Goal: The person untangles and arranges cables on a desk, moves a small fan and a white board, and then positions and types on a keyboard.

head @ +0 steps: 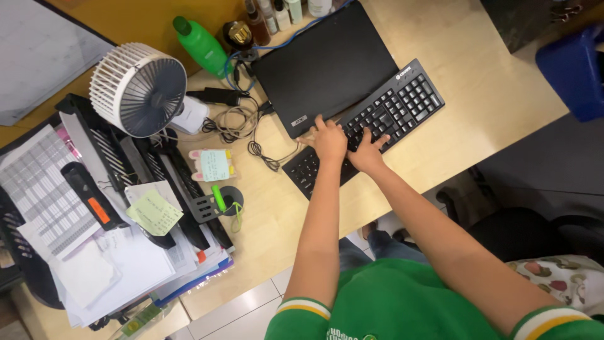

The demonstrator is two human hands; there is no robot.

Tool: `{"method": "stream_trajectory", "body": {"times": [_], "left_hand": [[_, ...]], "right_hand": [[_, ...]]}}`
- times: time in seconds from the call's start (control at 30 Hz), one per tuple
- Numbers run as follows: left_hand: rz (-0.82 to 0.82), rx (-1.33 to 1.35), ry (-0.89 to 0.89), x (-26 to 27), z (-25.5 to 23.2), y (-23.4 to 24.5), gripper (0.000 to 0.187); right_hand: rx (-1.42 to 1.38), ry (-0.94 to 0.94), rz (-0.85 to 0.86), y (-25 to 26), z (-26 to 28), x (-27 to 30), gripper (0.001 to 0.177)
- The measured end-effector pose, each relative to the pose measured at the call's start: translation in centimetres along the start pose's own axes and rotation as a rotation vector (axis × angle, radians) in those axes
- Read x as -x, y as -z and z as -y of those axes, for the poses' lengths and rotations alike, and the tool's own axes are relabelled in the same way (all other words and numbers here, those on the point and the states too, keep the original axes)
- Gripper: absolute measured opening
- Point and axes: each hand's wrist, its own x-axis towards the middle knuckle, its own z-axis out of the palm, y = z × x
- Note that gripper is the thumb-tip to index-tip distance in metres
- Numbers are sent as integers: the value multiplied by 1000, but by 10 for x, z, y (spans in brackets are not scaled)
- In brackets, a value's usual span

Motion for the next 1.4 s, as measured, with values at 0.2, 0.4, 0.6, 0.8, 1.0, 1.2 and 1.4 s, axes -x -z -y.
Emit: {"method": "stream_trajectory", "body": {"times": [0.2,0.4,0.6,0.8,1.0,1.2,1.4], "left_hand": [[-118,24,-63,2,0,6,30],[-136,10,-150,-9,15,-12,24],[-228,-17,-210,-7,21,-11,30],[-364,5,-319,24,28,27,37],[-371,-81,-252,70,35,67,56],[-413,-127,-189,116,29,77,65],[-415,-117,-171,148,20,76,68]], "right_hand": [[29,0,-22,4,9,9,109],[206,-16,-36,29,36,35,104],[439,171,-134,47,45,58,93],[558,648,-317,65,31,63,78],[565,898,-347,87,30,80,73],[541,1037,-387,108,21,100,73],[531,1062,-441,124,5,112,75]]}}
